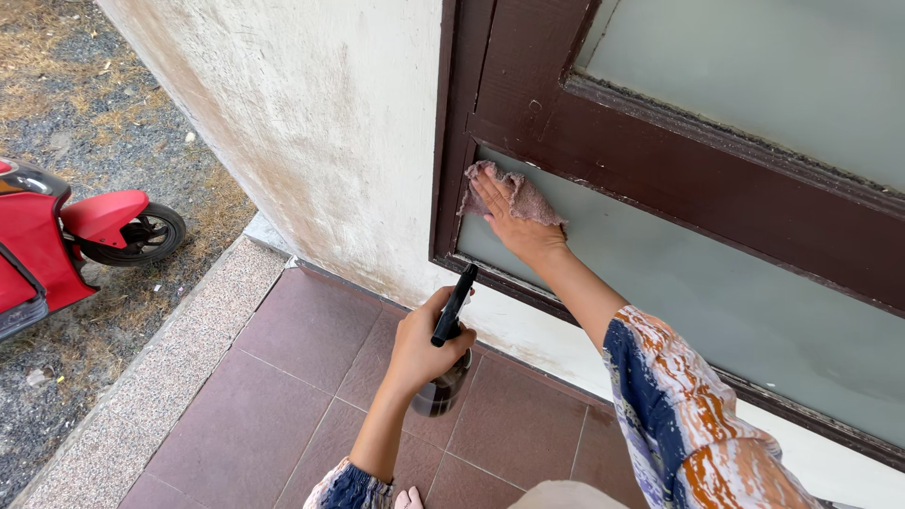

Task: The person wipes the glass pane and wooden frame of a door with a cloth while holding a spray bottle.

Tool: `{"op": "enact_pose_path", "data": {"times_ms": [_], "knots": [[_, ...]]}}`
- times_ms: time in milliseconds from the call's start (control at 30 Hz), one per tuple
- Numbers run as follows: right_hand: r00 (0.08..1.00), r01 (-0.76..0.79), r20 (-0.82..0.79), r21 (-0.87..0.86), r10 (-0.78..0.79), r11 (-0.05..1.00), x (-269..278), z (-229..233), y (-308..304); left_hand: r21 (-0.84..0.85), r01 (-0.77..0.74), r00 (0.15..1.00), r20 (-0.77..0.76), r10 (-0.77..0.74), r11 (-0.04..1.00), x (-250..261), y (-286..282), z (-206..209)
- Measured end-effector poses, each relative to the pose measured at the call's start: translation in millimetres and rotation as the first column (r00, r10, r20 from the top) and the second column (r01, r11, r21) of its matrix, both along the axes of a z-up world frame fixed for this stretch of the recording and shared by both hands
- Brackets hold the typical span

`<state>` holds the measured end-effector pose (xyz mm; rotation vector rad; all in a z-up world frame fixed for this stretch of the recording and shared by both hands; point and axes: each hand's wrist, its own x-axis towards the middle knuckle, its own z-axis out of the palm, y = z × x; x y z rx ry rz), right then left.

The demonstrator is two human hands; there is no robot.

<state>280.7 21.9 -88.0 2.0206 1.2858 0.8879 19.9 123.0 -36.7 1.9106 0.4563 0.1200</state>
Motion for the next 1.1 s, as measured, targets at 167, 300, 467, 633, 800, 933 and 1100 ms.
{"op": "enact_pose_path", "data": {"times_ms": [167, 300, 467, 633, 800, 933, 1100], "knots": [[0.994, 0.028, 0.108, -0.275, 0.001, 0.961, -2.1, -28.3, -11.1, -0.047, 0.002, 1.0, 0.022, -0.001, 0.999, 0.7, -10.6, -4.4], [0.987, 0.07, 0.16, -0.473, 0.008, 0.878, -11.8, -66.0, -53.7, -0.051, 0.014, 1.0, -0.025, -0.015, 0.999, -2.7, -17.7, -6.8], [0.926, 0.114, -0.238, -0.563, -0.292, 0.819, -5.5, -97.2, -148.0, -0.029, 0.016, 0.999, -0.033, -0.017, 0.999, -7.0, -23.8, -10.0], [0.884, 0.152, -0.372, -0.343, -0.283, 0.927, 5.8, -83.3, -183.7, -0.055, 0.012, 1.0, -0.012, -0.012, 0.998, -11.6, -22.1, -4.0], [0.986, 0.114, -0.096, -0.222, -0.138, 0.968, -3.0, -59.4, -104.6, -0.075, 0.01, 1.0, 0.003, -0.009, 0.997, -12.8, -13.9, -4.0], [0.988, 0.064, -0.123, -0.204, -0.09, 0.977, -15.2, -66.8, -32.5, -0.066, 0.004, 0.999, 0.038, -0.002, 0.998, -16.1, -0.2, -11.1], [0.998, 0.024, -0.044, -0.442, -0.049, 0.897, -4.8, -94.1, -9.2, -0.007, -0.028, 0.999, -0.019, 0.027, 1.0, -22.0, 16.6, -23.5]]}}
